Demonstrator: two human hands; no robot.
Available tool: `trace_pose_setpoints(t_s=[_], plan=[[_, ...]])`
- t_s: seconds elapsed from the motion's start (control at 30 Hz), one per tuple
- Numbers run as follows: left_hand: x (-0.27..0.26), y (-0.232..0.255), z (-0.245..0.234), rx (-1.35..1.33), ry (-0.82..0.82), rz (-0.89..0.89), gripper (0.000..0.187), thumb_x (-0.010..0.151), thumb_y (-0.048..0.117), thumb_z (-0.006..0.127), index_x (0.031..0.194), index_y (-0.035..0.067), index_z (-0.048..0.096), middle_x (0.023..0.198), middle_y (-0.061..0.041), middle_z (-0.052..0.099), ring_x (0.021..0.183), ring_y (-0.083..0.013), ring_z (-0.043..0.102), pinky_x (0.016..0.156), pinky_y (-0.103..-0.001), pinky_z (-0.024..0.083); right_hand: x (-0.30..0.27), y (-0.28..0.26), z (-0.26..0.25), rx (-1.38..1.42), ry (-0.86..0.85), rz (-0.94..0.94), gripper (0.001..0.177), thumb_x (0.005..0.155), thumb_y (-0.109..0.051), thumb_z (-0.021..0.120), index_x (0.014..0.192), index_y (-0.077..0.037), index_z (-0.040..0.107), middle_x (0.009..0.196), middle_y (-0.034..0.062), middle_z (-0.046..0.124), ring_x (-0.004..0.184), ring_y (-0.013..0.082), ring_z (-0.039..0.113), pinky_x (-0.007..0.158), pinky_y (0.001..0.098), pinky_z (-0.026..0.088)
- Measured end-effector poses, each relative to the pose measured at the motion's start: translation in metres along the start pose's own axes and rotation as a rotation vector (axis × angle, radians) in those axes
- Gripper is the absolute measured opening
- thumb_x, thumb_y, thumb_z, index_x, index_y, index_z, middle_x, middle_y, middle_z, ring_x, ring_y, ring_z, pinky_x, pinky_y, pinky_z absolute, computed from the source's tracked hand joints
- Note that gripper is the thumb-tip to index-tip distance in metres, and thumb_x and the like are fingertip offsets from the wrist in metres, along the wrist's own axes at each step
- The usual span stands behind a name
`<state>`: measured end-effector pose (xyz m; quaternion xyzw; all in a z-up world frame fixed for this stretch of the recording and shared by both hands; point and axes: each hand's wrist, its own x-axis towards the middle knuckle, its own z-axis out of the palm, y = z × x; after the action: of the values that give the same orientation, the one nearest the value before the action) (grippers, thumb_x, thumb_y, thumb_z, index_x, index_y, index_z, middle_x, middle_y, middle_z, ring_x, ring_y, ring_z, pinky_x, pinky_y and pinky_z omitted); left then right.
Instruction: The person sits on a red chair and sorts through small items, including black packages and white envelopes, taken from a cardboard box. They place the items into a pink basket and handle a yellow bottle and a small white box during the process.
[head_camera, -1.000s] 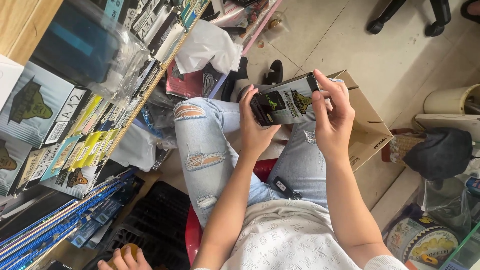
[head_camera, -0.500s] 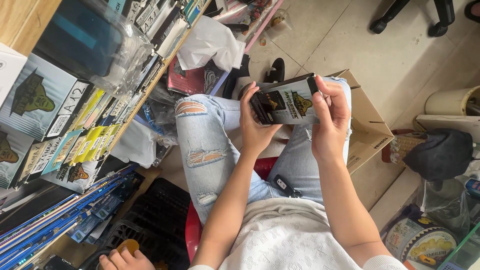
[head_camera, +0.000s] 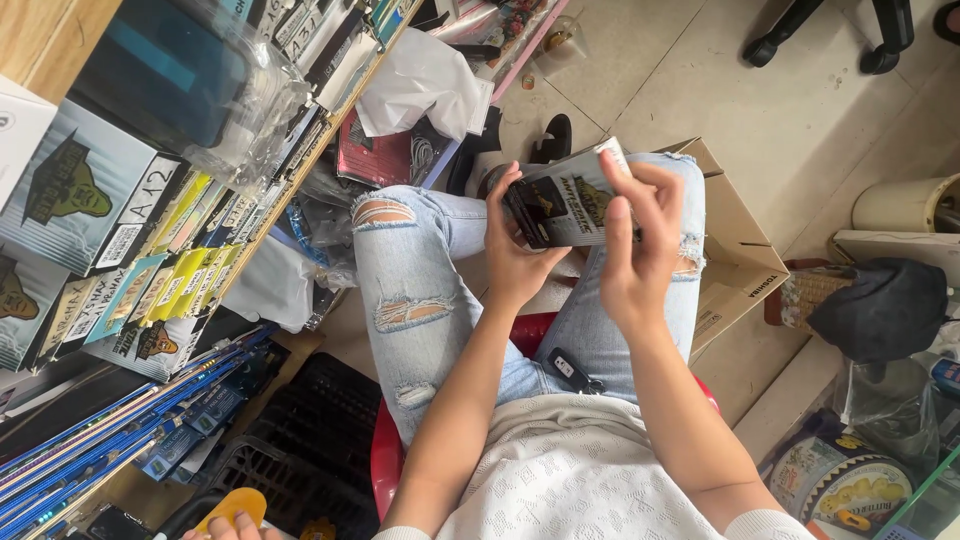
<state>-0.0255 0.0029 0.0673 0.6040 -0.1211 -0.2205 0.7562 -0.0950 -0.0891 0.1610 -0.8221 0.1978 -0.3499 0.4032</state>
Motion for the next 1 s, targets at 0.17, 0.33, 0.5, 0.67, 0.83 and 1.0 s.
trace_pose_setpoints(t_s=[0.17,0.33,0.5,0.67,0.83,1.0], plan=[[0.0,-0.013,-0.003,-0.037,0.014,-0.02,0.091,0.068,-0.006,0.083,0.145,0.02,0.041,0.162,-0.013,0.032,0.129,-0.0525,0.053,0.097,-0.054,0.061,0.005,-0.005,0.005,-0.05,-0.114,-0.058,0.04,0.111,-0.006,0.049,0.151,-0.008,0.053,0.128,0.0185,0.051,0.121,0.0314,0.054,0.101,0.0458,0.045],[0.006,-0.004,-0.005,-0.105,0.007,-0.009,0.096,0.07,-0.01,0.082,0.149,0.026,0.041,0.159,-0.013,0.035,0.13,-0.0469,0.054,0.098,-0.052,0.061,0.008,-0.008,-0.009,0.017,-0.137,-0.08,0.048,0.116,-0.018,0.047,0.163,-0.013,0.037,0.136,0.0168,0.052,0.126,0.0261,0.05,0.103,0.0434,0.044],[0.003,-0.008,-0.007,-0.091,0.051,-0.032,0.094,0.07,-0.012,0.081,0.148,0.023,0.041,0.161,-0.015,0.032,0.131,-0.0459,0.054,0.101,-0.052,0.059,0.004,-0.006,-0.007,-0.087,-0.16,-0.074,0.034,0.109,-0.011,0.055,0.141,-0.005,0.062,0.124,0.0162,0.053,0.124,0.0338,0.054,0.102,0.0491,0.045],[0.004,-0.006,-0.009,-0.061,0.072,0.029,0.098,0.068,-0.012,0.082,0.151,0.021,0.042,0.165,-0.013,0.029,0.14,-0.0485,0.046,0.109,-0.056,0.052,0.008,-0.008,-0.021,-0.108,-0.133,-0.111,0.033,0.11,-0.013,0.062,0.141,-0.002,0.059,0.125,0.0171,0.057,0.119,0.036,0.059,0.097,0.0487,0.047],[0.003,-0.019,-0.023,0.24,-0.039,0.363,0.08,0.088,0.028,0.077,0.157,0.015,0.037,0.168,-0.015,0.033,0.159,-0.0314,0.035,0.134,-0.046,0.031,0.012,-0.024,-0.024,-0.189,-0.292,0.018,0.05,0.111,-0.003,0.06,0.155,0.001,0.037,0.157,0.0242,0.044,0.149,0.0395,0.042,0.123,0.0455,0.033],[0.001,-0.014,-0.021,-0.169,0.1,0.139,0.108,0.076,-0.001,0.076,0.164,0.017,0.017,0.175,-0.009,0.014,0.152,-0.0316,0.04,0.118,-0.043,0.046,0.001,-0.008,-0.026,0.135,-0.132,0.031,0.037,0.117,0.006,0.05,0.15,-0.003,0.036,0.155,0.0151,0.038,0.112,0.028,0.048,0.096,0.0382,0.043]])
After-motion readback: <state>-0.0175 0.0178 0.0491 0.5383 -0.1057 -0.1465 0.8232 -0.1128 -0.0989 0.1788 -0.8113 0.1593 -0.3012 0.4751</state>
